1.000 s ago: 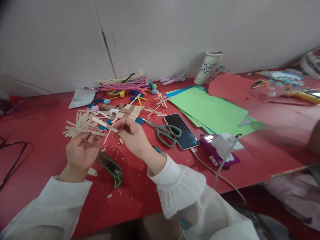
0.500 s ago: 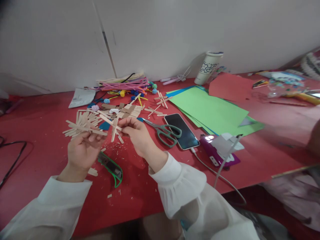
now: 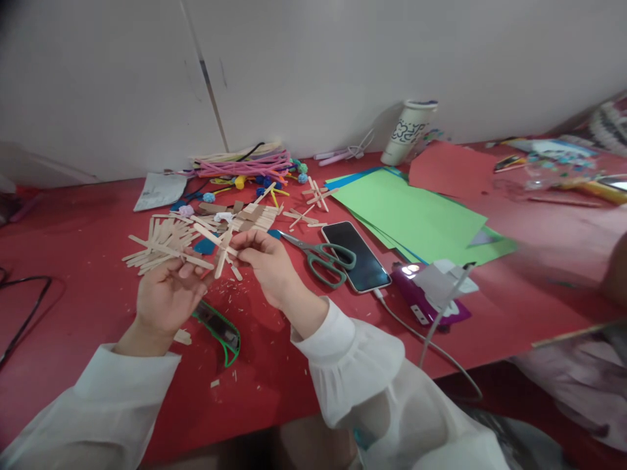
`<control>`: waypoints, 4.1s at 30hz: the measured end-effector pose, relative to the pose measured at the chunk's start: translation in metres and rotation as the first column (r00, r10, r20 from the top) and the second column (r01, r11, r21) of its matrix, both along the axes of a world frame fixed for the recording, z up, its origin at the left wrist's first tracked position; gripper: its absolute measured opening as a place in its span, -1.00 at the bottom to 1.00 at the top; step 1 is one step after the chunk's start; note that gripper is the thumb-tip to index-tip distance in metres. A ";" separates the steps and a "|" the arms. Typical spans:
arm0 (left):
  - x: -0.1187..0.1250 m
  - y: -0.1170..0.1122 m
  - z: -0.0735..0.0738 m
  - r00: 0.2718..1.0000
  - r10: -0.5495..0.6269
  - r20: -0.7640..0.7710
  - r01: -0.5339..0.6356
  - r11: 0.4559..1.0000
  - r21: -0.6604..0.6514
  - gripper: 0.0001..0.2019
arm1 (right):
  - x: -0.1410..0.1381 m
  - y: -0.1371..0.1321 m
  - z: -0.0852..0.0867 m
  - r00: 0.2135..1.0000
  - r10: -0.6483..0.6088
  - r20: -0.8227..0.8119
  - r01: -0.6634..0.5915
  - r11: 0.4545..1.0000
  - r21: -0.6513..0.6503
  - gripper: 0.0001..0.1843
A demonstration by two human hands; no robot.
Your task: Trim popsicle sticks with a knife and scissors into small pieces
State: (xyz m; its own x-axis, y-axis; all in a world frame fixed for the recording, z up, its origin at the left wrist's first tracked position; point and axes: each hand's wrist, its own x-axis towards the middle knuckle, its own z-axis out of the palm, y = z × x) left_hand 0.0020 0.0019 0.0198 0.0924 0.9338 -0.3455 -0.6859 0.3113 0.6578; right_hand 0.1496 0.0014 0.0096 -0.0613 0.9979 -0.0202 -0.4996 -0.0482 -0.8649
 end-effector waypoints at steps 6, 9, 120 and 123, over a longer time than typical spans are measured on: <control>-0.002 0.001 -0.002 1.000 -0.002 -0.026 0.002 1.000 -0.008 -0.86 | -0.001 -0.001 0.000 1.000 -0.012 0.025 0.012 1.000 0.001 -0.87; -0.002 0.003 -0.005 0.998 0.034 -0.051 -0.032 0.999 0.032 -0.84 | 0.003 0.002 -0.001 0.991 -0.036 0.127 0.033 0.999 0.023 -0.85; -0.017 0.015 -0.033 0.643 0.435 -0.630 -0.012 0.829 0.560 -0.74 | 0.046 0.018 -0.014 0.211 -0.197 0.957 -0.205 0.949 0.241 -0.75; -0.016 0.014 -0.031 0.638 0.437 -0.634 -0.016 0.830 0.557 -0.74 | 0.043 0.019 -0.014 0.280 -0.175 0.944 -0.208 0.949 0.238 -0.74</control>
